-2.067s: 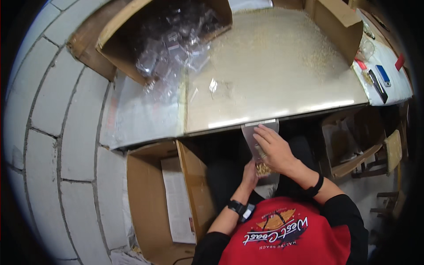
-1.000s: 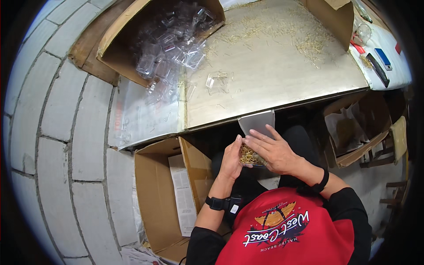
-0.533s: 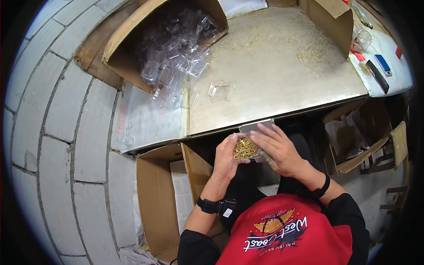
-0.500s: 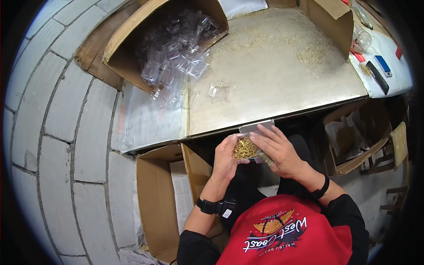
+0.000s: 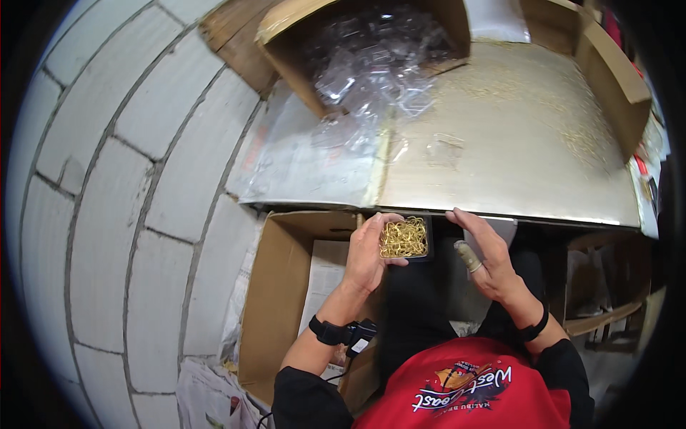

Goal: The person gathers small yellowish items from a table surface and places them into small clear plastic containers. They handle the items by hand, picking them up from the table and filling the containers one by one. The filled containers are then placed into a cardboard box.

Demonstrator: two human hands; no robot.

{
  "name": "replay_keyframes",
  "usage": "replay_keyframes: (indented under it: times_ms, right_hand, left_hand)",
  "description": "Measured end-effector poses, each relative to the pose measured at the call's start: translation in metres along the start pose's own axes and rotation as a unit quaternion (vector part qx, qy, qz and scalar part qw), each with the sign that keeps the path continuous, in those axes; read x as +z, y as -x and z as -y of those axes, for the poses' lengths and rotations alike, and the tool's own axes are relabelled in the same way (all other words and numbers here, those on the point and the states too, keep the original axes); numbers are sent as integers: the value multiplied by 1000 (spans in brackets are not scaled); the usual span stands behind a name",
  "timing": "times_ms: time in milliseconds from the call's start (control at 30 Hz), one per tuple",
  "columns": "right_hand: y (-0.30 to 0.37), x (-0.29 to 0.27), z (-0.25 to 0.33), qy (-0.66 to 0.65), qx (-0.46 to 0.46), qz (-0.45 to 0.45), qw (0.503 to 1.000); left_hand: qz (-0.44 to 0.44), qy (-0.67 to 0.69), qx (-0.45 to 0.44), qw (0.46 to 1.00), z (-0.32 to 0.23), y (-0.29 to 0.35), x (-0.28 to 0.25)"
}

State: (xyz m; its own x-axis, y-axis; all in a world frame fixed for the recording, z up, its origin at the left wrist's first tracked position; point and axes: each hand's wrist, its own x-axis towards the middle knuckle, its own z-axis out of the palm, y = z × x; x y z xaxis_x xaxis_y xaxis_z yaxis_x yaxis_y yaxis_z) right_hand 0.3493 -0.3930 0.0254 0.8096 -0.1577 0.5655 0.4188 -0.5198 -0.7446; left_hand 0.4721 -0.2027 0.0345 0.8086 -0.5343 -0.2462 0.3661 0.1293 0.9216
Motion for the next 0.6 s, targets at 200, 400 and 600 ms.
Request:
replay_keyframes:
  times_ms: [200, 400, 600]
  right_hand:
    - [-9, 15, -11, 37, 77, 22, 996]
    - [17, -18, -48, 101, 202, -54, 973]
    - [26, -47, -71, 159, 248, -93, 951]
  left_hand:
    - [-131, 65, 113, 983, -29, -4, -108]
    - [-288, 53, 58, 954, 34, -15, -244]
    - [-366, 72, -69, 925, 189, -62, -310]
